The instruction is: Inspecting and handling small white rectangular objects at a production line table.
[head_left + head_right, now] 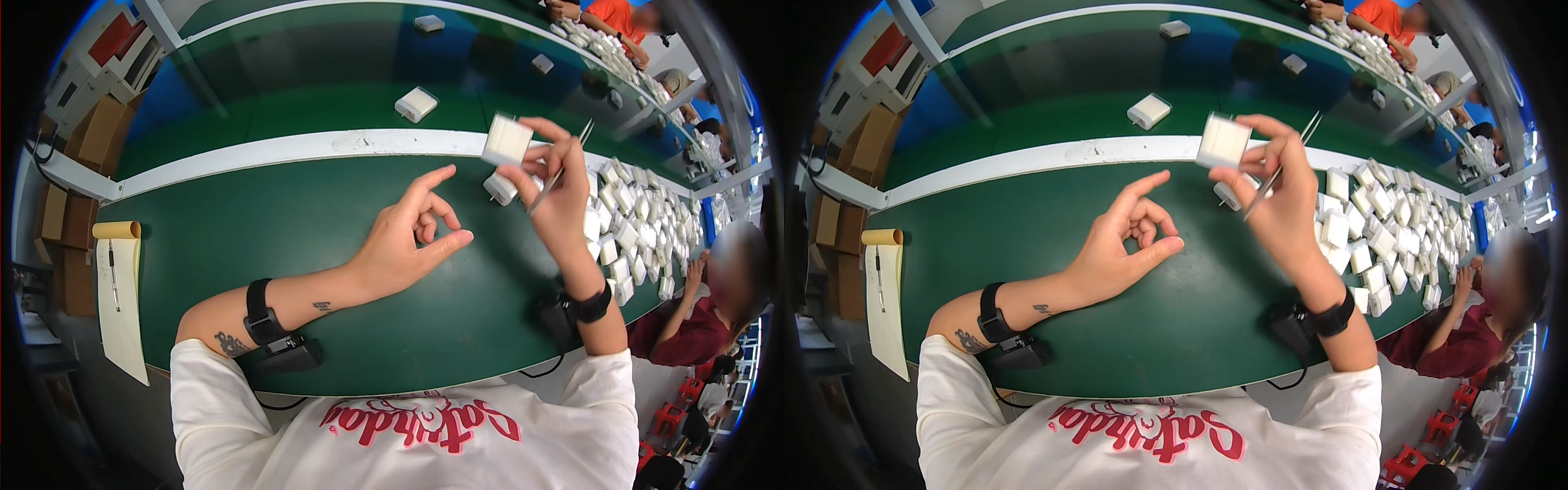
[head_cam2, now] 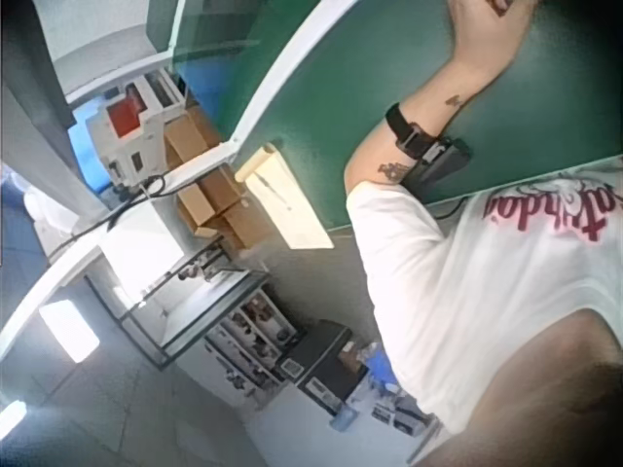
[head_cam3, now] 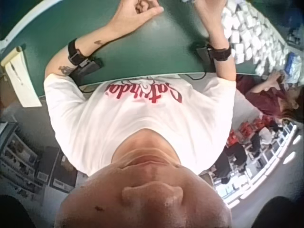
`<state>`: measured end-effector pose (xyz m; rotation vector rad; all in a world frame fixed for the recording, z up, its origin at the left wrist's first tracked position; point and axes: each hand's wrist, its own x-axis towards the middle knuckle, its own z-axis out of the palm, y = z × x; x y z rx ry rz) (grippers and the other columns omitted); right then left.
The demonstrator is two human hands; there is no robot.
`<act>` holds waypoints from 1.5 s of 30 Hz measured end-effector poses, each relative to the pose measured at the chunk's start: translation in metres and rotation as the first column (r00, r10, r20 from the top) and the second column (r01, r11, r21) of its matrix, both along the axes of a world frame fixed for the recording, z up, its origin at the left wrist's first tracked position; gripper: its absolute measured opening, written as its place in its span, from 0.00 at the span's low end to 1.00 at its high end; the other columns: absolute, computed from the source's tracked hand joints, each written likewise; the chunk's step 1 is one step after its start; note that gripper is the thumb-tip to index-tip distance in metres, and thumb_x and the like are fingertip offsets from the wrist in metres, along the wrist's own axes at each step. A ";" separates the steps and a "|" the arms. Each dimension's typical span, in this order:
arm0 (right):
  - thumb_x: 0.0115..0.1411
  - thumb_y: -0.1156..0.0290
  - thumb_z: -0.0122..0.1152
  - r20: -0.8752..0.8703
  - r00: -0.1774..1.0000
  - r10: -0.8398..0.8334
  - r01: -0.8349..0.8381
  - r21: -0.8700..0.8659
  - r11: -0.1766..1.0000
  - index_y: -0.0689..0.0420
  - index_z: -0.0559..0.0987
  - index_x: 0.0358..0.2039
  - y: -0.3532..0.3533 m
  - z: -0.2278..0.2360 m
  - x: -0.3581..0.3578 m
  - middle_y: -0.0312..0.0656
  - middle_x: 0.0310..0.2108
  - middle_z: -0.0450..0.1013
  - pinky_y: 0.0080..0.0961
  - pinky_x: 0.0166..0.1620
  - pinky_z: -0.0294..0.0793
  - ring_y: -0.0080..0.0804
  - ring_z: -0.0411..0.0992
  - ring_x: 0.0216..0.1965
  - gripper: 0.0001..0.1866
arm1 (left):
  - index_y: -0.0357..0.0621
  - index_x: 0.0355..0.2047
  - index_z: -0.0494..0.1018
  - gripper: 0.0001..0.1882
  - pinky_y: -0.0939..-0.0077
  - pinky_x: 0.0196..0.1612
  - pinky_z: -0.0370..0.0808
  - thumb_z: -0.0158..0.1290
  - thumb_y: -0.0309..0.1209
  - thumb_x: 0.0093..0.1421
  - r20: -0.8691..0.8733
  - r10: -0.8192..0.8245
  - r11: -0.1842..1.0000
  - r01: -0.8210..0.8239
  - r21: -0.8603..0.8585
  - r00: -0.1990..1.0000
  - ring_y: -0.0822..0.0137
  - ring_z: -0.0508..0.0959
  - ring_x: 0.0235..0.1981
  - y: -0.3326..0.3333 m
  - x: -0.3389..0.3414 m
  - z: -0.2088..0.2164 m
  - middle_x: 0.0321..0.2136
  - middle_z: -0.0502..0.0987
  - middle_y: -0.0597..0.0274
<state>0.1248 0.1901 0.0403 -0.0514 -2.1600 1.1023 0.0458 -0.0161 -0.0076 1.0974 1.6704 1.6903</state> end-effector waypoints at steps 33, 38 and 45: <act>0.50 0.67 0.73 0.295 0.955 -0.038 -0.145 0.572 0.807 0.63 0.71 0.35 -0.059 -0.045 -0.171 0.53 0.32 0.75 0.47 0.40 0.75 0.55 0.73 0.38 0.20 | 0.38 0.41 0.77 0.09 0.77 0.27 0.69 0.56 0.22 0.59 -0.215 -0.070 0.990 0.094 0.101 0.974 0.73 0.71 0.22 0.002 0.002 -0.009 0.27 0.78 0.62; 0.47 0.69 0.75 0.192 0.967 0.168 -0.239 0.448 0.862 0.61 0.70 0.37 -0.041 -0.022 -0.112 0.48 0.32 0.73 0.43 0.40 0.71 0.51 0.72 0.37 0.23 | 0.40 0.41 0.77 0.10 0.74 0.35 0.71 0.58 0.22 0.57 -0.324 0.056 0.986 -0.001 0.167 0.945 0.69 0.74 0.31 -0.004 0.003 0.000 0.30 0.77 0.61; 0.41 0.70 0.83 0.050 0.981 0.187 -0.192 0.160 0.968 0.56 0.62 0.31 -0.016 -0.005 0.004 0.47 0.50 0.75 0.28 0.40 0.74 0.35 0.73 0.41 0.31 | 0.45 0.65 0.61 0.42 0.73 0.47 0.70 0.68 0.27 0.51 -0.367 0.296 0.948 -0.225 0.224 0.882 0.65 0.69 0.50 -0.003 -0.002 0.000 0.62 0.62 0.56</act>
